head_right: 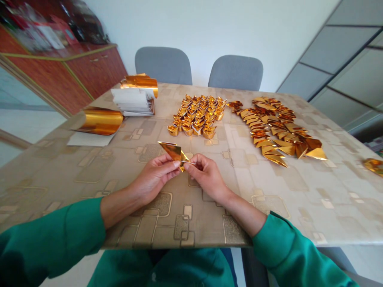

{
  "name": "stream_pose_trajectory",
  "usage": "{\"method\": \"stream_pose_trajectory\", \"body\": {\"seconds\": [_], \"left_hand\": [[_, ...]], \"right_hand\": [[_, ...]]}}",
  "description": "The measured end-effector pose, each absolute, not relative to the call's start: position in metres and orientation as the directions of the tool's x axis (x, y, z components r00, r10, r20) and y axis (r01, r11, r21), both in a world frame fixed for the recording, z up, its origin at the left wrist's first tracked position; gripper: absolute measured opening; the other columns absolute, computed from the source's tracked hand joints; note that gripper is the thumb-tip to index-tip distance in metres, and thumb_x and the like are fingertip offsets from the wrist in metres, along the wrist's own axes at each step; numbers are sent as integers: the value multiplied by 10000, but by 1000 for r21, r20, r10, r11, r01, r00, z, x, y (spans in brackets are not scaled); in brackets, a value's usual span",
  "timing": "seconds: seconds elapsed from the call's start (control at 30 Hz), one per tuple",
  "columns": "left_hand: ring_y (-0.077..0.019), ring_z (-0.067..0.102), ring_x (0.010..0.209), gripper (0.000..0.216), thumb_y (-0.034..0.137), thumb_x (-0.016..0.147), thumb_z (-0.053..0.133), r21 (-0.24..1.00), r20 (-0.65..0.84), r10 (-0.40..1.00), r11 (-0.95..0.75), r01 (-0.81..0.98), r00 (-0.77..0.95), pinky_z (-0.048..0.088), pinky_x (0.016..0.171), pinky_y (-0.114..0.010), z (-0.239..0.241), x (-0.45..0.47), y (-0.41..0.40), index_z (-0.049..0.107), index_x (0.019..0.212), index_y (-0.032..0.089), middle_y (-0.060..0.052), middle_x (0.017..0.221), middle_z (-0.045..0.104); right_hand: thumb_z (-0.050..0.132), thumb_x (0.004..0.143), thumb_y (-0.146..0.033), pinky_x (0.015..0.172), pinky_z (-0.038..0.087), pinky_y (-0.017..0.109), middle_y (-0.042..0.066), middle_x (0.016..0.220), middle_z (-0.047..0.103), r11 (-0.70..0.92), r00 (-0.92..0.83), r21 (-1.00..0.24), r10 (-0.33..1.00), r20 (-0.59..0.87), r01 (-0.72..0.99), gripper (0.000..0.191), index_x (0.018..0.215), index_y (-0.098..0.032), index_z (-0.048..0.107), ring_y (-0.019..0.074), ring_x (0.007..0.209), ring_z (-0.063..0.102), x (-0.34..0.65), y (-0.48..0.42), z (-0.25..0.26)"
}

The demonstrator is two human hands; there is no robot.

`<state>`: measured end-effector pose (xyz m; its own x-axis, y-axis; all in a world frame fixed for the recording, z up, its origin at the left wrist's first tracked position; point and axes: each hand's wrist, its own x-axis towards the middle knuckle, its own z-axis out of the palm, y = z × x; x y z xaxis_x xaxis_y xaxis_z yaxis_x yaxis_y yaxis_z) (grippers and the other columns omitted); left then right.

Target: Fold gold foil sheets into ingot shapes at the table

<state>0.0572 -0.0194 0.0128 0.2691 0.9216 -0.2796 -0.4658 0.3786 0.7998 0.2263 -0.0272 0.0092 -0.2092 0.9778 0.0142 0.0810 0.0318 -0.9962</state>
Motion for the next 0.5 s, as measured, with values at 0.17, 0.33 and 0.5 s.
{"method": "stream_pose_trajectory", "body": {"seconds": [0.17, 0.33, 0.5], "left_hand": [[-72, 630, 700, 151, 120, 697, 793, 710, -337, 911, 413, -570, 240, 511, 722, -195, 16, 56, -15, 646, 727, 142, 11, 753, 689], [-72, 646, 686, 121, 45, 778, 698, 560, -442, 867, 468, -684, 231, 545, 701, -185, 18, 57, -12, 633, 745, 142, 1, 761, 688], [-88, 664, 717, 111, 25, 829, 623, 520, -454, 841, 519, -678, 294, 568, 693, -204, 19, 60, -16, 661, 792, 123, -24, 805, 702]], "right_hand": [[671, 809, -546, 579, 446, 252, -8, 740, 597, -72, -266, -997, 962, -65, -17, 370, 803, -195, 552, 103, 608, 515, 223, -30, 14], [713, 782, -488, 505, 388, 225, -35, 702, 523, 6, -228, -999, 974, -5, 50, 338, 835, -202, 542, 95, 575, 445, 215, -34, 9], [692, 824, -384, 510, 356, 238, -42, 678, 499, 178, -111, -976, 980, 164, 127, 248, 804, -204, 523, 98, 570, 429, 211, -35, 7]]}}
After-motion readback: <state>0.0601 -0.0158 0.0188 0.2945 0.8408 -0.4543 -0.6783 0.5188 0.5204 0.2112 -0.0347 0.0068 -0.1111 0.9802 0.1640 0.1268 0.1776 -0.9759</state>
